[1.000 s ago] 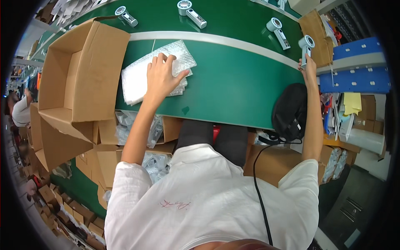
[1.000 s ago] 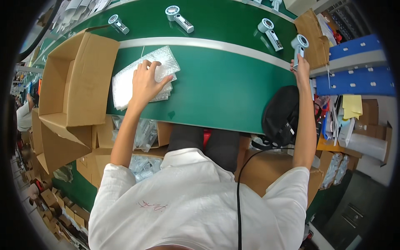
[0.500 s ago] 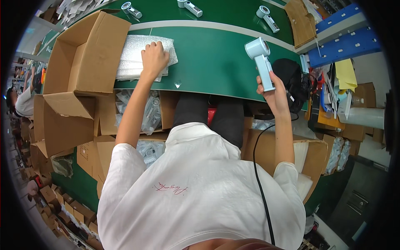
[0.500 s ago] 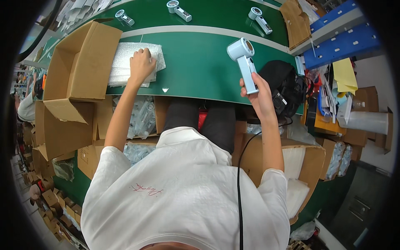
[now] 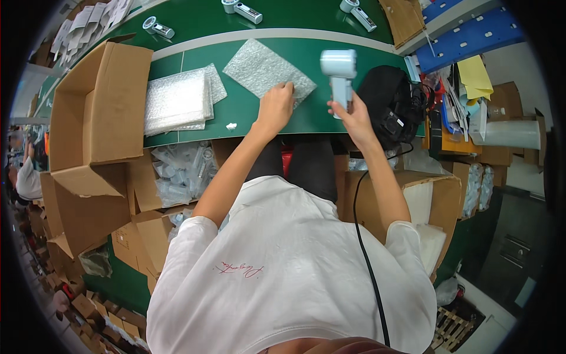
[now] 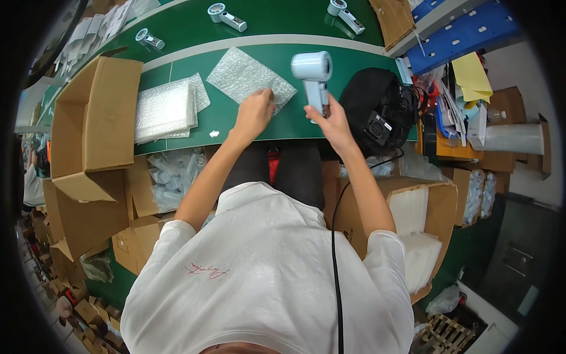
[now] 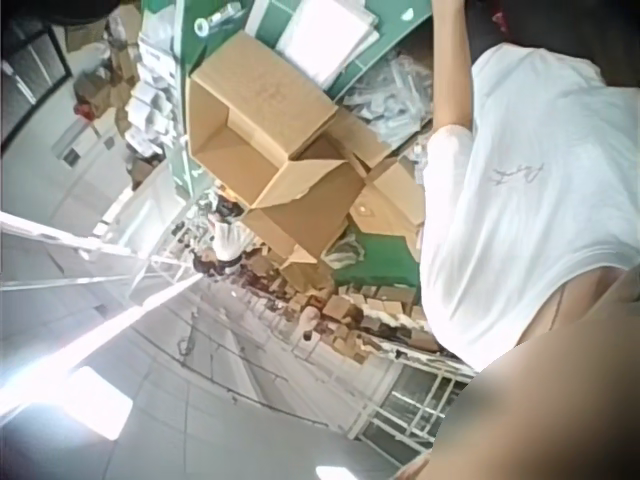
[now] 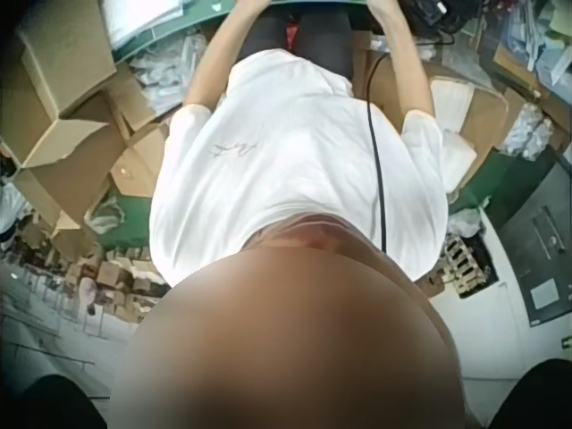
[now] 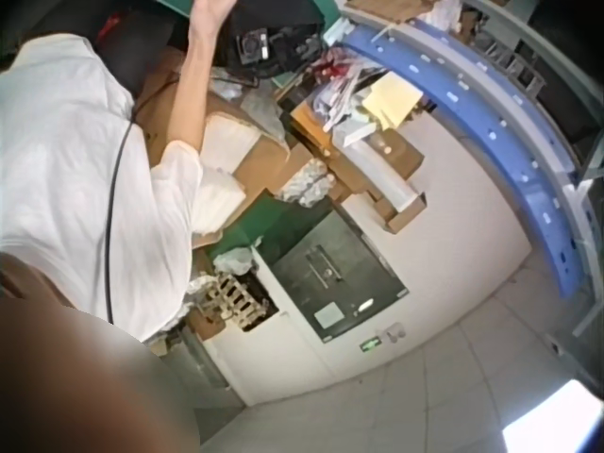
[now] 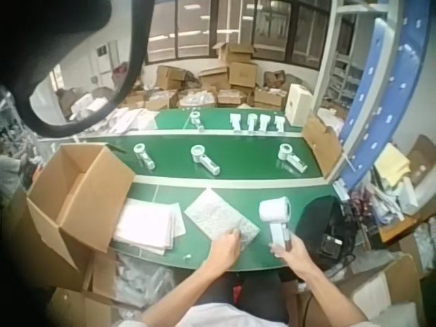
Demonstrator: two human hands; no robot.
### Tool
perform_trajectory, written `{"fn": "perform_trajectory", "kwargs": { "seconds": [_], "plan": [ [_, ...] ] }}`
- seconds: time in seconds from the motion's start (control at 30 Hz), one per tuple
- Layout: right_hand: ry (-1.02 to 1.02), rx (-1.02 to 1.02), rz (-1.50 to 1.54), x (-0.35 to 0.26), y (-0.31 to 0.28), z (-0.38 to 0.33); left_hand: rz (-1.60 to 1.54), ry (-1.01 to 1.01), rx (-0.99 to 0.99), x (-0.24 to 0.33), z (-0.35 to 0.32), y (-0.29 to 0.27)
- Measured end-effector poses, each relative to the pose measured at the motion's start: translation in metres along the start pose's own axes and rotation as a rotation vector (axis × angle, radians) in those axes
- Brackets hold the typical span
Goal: Packing handheld electronic devices into protective plastic bags and bubble wrap sleeves before placing them into boxes.
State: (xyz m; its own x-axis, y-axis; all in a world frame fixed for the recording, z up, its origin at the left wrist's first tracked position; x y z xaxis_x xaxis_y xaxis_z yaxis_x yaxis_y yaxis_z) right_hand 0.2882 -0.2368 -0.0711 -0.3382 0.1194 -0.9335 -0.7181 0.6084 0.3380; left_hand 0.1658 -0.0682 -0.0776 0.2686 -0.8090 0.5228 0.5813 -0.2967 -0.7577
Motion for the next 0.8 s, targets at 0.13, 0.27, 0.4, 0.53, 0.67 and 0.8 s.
{"fn": "perform_trajectory", "kwargs": {
  "seconds": [0.13,0.27,0.4,0.53,0.67,0.8],
  "plan": [
    [-0.184,-0.009,-0.51,0.017,-0.005,0.015,0.051,-0.126,-0.124,-0.017,0.004,0.025],
    [-0.487,0.055,-0.761,0.02,0.008,0.012,-0.364,-0.318,-0.297,-0.04,0.008,0.025],
    [-0.588,-0.013,-0.99,0.033,0.017,0.007,-0.999,-0.697,-0.211,-0.077,0.0,0.039],
    [-0.519,-0.058,-1.078,0.029,0.017,0.006,-1.017,-0.777,-0.022,-0.082,0.005,0.033],
    [-0.432,-0.076,-1.269,0.007,0.038,0.001,-0.674,-0.367,0.066,-0.026,0.016,0.009],
    [-0.561,-0.056,-1.224,-0.031,0.049,0.002,-0.329,0.055,0.129,0.044,0.025,-0.024]
  ]
}}
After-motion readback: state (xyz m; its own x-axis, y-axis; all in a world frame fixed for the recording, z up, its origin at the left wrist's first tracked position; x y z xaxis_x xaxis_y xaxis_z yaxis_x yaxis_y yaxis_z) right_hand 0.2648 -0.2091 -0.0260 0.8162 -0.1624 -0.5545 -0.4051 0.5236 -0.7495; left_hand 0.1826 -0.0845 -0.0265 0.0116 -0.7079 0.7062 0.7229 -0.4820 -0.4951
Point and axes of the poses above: each hand's wrist, its own z-axis towards the middle knuckle, its own y-axis out of the palm, x = y × z, the point moved 6 cm from there along z, towards the middle knuckle, and after that the axes turned 4 degrees about z, right-handed, at the moved point
